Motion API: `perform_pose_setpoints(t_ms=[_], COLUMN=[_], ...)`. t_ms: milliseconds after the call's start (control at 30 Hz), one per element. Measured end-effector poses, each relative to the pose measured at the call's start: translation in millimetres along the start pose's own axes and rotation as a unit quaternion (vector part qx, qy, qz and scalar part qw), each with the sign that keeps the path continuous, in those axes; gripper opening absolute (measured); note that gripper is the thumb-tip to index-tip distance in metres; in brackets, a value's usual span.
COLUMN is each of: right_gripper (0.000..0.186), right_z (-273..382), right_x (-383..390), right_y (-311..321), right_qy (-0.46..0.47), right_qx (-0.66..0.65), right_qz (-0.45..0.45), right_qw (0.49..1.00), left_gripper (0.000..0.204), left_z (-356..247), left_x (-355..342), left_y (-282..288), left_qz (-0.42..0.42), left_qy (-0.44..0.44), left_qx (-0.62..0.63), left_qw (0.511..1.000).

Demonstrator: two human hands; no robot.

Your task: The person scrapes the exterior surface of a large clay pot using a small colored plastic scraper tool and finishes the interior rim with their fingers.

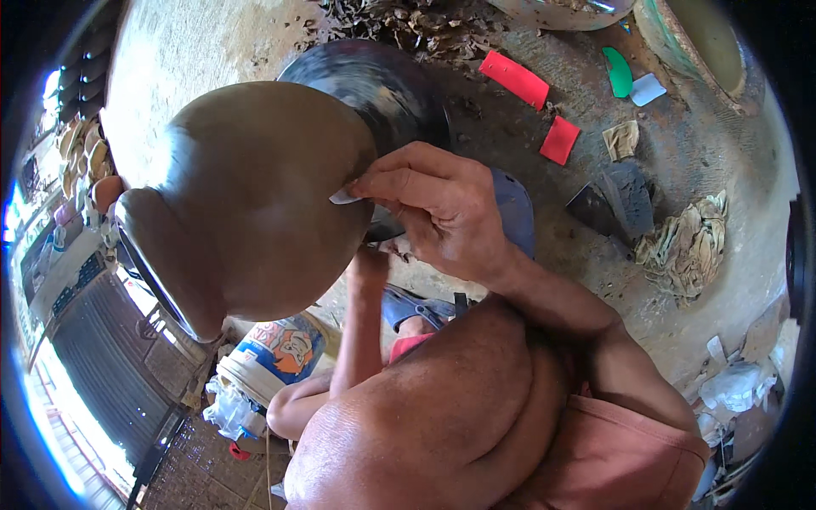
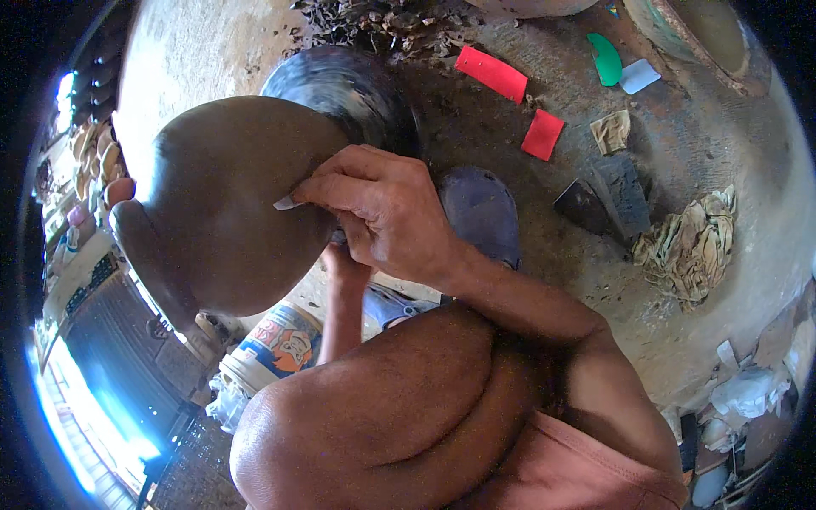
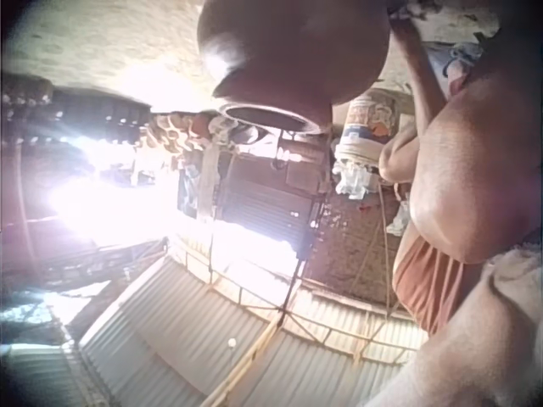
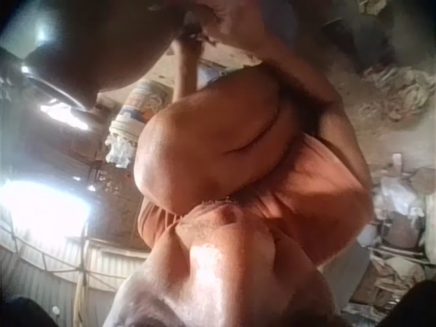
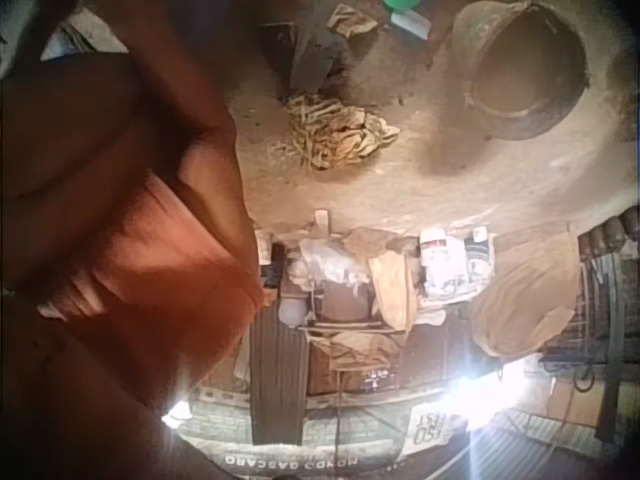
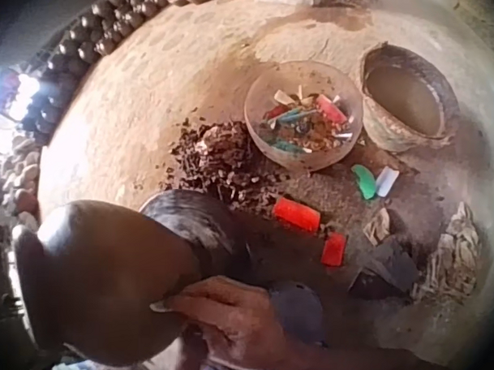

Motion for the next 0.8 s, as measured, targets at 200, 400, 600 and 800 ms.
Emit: perform_pose_setpoints(t_ms=[200, 400, 600, 800], right_gripper=[0.044, 0.045, 0.042, 0.039], right_z=[6, 8, 12, 9], right_x=[7, 7, 8, 10], right_y=[1, 5, 0, -2], right_qy=[0.021, 0.010, 0.044, 0.035], right_qx=[0.013, 0.013, 0.021, 0.017], right_qz=[-0.001, -0.007, -0.020, -0.013], right_qw=[1.000, 1.000, 0.999, 0.999], left_gripper=[0.064, 0.065, 0.065, 0.065], left_z=[25, 19, 19, 47], left_x=[6, 27, -4, 46], left_y=[3, -8, 20, -36], left_qz=[-0.122, -0.078, -0.139, -0.096], left_qy=[-0.035, 0.068, -0.048, 0.119], left_qx=[0.048, 0.010, 0.028, 0.030], left_qw=[0.991, 0.995, 0.989, 0.988])
Point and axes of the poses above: each hand's wrist, its own x-axis away from the middle knuckle, its own y-axis out of the back of the hand, z = x × y, the point moved 6 cm from there along -x, towards the middle knuckle, and after that the axes turned 9 degrees about -y, right-handed, at the moved point
